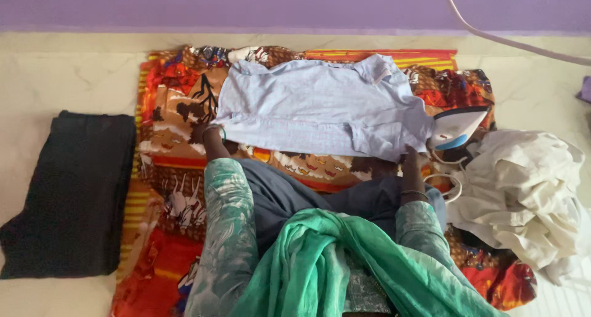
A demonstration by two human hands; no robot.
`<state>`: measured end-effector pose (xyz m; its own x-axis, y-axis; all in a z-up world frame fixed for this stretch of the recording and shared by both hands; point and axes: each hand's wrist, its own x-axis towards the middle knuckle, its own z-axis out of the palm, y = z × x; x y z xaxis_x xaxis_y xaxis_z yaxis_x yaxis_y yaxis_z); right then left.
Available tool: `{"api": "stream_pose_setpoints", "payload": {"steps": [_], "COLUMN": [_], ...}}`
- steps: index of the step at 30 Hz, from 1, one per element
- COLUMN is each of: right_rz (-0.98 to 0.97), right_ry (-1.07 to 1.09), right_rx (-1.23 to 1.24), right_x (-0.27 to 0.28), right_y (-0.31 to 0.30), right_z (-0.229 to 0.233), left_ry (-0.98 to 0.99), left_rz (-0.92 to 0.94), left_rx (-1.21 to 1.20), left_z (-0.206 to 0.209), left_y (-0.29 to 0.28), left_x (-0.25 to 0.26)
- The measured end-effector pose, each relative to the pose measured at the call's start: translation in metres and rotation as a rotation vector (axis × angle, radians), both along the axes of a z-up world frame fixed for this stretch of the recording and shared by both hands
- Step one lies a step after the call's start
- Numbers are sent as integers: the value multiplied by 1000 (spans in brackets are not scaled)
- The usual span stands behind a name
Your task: The person irons a light blue checkered shirt laid out on a patterned mat on the floor. They smooth the fabric, use an electric iron on the body and sleeves, and fold the shirt after ironing.
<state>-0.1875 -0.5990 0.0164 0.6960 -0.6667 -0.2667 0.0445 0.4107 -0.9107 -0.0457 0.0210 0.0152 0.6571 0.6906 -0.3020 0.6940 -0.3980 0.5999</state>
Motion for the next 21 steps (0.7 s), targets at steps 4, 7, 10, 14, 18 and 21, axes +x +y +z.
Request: {"api": "stream_pose_setpoints", "payload": {"steps": [4,7,10,14,18,21], "right_rz": [-267,-290,-262,-317,-302,-346], "right_ry": [-170,-84,-73,207,360,431], "right_rx": [-542,-314,-302,-77,25,-28], "right_x": [1,-13,-18,-18,-15,-13], "right_y": [3,2,1,3,10,13], "right_z": [22,28,13,-2,0,7], "left_ry": [-19,-40,147,123,135,227], "left_rz": [-40,-97,-120,-163,-84,-104], "left_rx": [24,55,126,389,78,85], "left_z": [9,11,17,12,5,-1], "left_y": [19,27,21,17,23,29], "left_x": [0,-5,-5,-11,-10,-2]}}
